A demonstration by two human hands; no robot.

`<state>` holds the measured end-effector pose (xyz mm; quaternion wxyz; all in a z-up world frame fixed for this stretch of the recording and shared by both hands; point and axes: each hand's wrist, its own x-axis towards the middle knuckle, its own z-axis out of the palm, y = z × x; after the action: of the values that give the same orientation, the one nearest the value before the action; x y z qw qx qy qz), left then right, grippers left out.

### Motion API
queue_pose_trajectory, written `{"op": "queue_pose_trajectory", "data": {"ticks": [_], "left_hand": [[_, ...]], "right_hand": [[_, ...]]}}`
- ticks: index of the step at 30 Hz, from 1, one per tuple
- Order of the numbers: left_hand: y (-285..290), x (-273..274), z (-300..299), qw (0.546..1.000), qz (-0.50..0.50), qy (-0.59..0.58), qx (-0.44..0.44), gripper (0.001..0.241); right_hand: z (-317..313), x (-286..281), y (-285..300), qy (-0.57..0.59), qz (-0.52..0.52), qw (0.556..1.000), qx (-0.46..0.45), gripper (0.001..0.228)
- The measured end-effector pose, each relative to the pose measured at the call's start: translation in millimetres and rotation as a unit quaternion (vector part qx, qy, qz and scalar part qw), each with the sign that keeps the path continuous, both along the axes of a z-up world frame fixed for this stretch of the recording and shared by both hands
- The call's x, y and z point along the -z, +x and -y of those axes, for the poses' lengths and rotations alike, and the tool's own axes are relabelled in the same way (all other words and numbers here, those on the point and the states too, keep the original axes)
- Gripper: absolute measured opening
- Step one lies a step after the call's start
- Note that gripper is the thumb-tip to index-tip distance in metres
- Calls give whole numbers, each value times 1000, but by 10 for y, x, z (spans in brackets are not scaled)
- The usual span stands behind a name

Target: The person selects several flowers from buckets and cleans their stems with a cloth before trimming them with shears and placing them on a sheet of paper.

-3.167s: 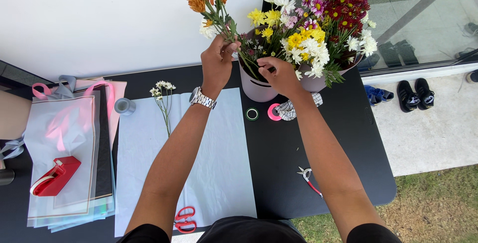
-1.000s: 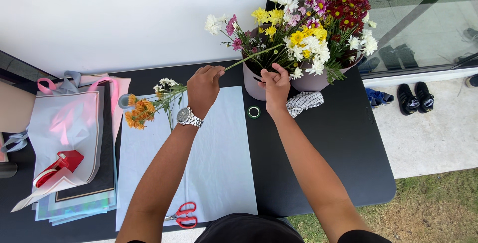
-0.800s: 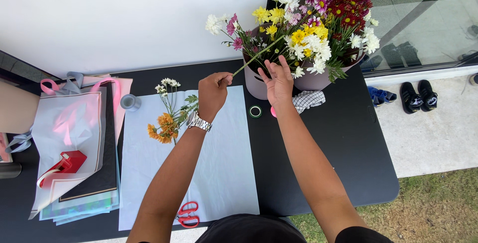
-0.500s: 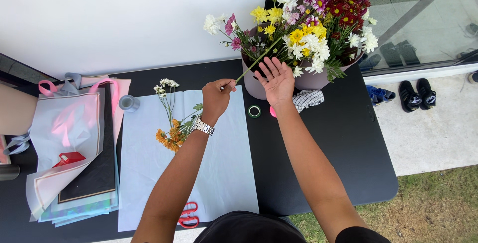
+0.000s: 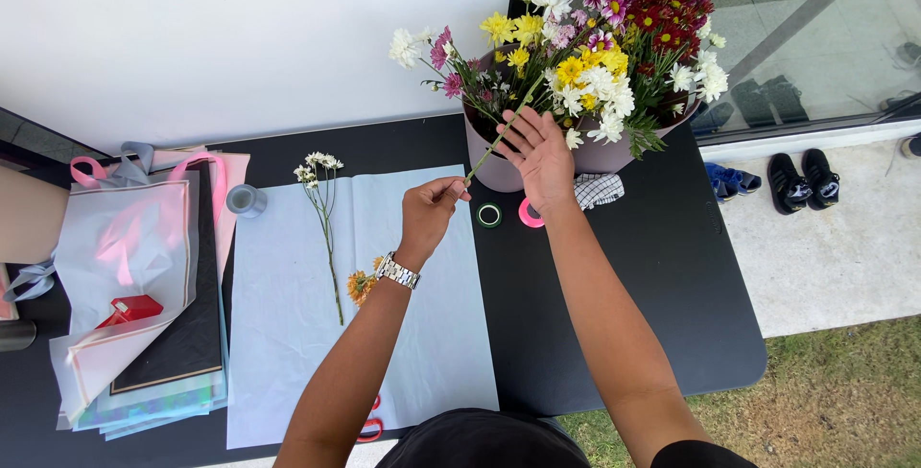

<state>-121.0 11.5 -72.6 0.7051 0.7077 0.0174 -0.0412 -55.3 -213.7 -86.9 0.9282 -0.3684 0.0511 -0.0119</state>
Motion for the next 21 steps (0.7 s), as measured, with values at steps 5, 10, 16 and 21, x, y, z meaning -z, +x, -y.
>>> {"op": "queue_pose_trajectory", "data": {"ticks": [5, 10, 16, 21], "left_hand": [[-220, 23, -4, 999, -13, -32, -14, 20], [-410, 111, 22, 999, -17, -49, -10, 20], [-541, 175, 22, 997, -31, -65, -28, 20], [-587, 188, 29, 996, -58, -49, -37, 22]], "right_hand": [[58, -143, -139, -98, -6, 990, 99, 68], [116, -255, -288, -108, 31, 992, 50, 74], [162, 29, -322, -14, -23, 998, 64, 43], [98, -15, -374, -34, -10, 998, 46, 65]]}}
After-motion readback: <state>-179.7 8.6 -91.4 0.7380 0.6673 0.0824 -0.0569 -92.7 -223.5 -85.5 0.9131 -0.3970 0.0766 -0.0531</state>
